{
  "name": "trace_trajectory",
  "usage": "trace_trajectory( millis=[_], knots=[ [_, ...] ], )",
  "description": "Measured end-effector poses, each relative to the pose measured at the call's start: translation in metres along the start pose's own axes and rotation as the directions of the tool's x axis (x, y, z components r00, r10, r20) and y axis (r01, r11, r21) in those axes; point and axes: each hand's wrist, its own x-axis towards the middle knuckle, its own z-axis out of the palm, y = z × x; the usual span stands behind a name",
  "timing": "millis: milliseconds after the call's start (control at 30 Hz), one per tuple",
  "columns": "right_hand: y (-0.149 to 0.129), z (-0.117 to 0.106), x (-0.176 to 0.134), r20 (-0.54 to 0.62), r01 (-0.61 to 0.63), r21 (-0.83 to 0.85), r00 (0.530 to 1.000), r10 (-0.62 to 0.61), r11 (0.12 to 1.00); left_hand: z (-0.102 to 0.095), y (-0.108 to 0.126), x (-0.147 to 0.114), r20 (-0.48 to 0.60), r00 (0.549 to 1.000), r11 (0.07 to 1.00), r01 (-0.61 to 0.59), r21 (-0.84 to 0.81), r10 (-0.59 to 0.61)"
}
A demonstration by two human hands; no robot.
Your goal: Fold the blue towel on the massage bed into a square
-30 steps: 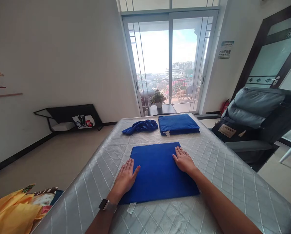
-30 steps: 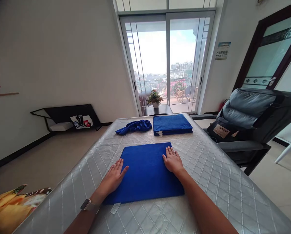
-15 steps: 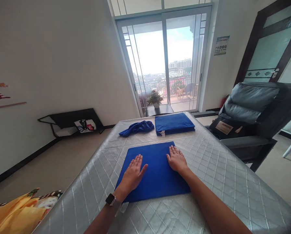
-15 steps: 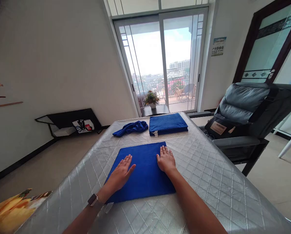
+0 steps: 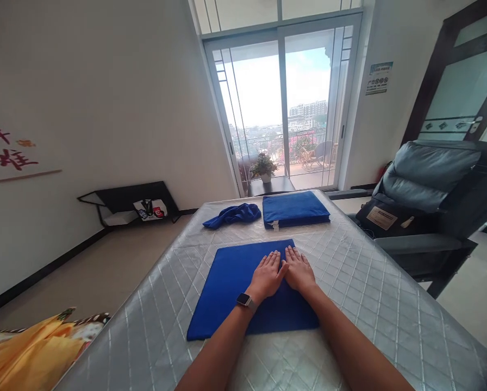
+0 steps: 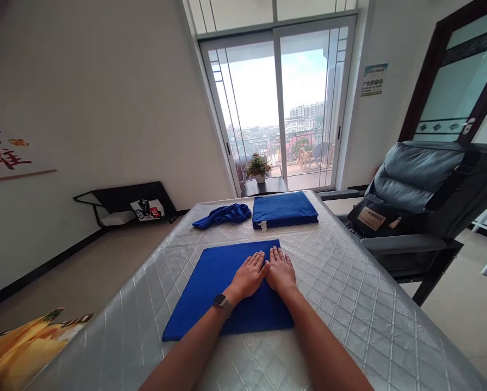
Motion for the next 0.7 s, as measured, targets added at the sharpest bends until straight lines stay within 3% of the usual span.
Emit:
trace_trajectory(
  millis=[200, 367, 467, 700],
  knots=[
    [-0.003, -0.001, 0.002, 0.009, -0.043, 0.053, 0.999, 0.043, 0.998, -0.017, -0.087, -0.034, 0.061, 0.973, 0.967, 0.214, 0.139, -0.224],
    [-0.002, -0.001, 0.003, 0.04, -0.054, 0.033, 0.998, 0.053, 0.998, -0.025, -0.153, -0.061, 0.009, 0.936, 0.92, 0.344, 0.185, -0.352],
    [-0.002, -0.001, 0.004, 0.051, -0.06, 0.02, 0.997, 0.059, 0.998, -0.023, -0.164, -0.067, -0.027, 0.922, 0.906, 0.384, 0.181, -0.386],
    [-0.004, -0.003, 0.002, 0.052, -0.058, -0.03, 0.997, 0.059, 0.998, -0.027, -0.152, -0.066, -0.051, 0.916, 0.902, 0.4, 0.161, -0.397]
  ],
)
